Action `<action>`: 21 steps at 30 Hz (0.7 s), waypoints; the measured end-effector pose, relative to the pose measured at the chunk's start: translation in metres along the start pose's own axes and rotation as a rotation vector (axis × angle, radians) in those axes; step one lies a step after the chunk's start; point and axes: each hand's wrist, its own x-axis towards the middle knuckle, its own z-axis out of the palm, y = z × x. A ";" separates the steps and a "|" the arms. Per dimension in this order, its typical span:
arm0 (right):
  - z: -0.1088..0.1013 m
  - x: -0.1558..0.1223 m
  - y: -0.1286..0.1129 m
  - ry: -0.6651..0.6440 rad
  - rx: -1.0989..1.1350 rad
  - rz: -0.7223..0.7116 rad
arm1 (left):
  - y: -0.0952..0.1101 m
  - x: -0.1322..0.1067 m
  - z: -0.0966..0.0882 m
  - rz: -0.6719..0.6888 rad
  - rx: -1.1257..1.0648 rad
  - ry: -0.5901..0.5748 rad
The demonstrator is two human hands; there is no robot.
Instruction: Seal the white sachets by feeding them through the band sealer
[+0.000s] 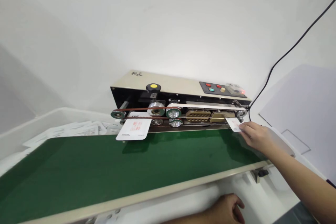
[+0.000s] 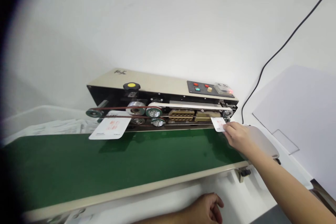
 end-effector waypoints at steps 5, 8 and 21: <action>-0.020 -0.008 -0.013 0.008 0.053 0.012 | 0.011 -0.010 0.005 -0.033 -0.003 0.059; -0.033 -0.030 -0.008 0.121 0.035 0.096 | 0.018 -0.015 0.008 -0.046 -0.045 0.063; -0.041 -0.233 0.087 -0.442 -0.122 1.229 | 0.005 -0.013 0.009 -0.001 -0.161 0.073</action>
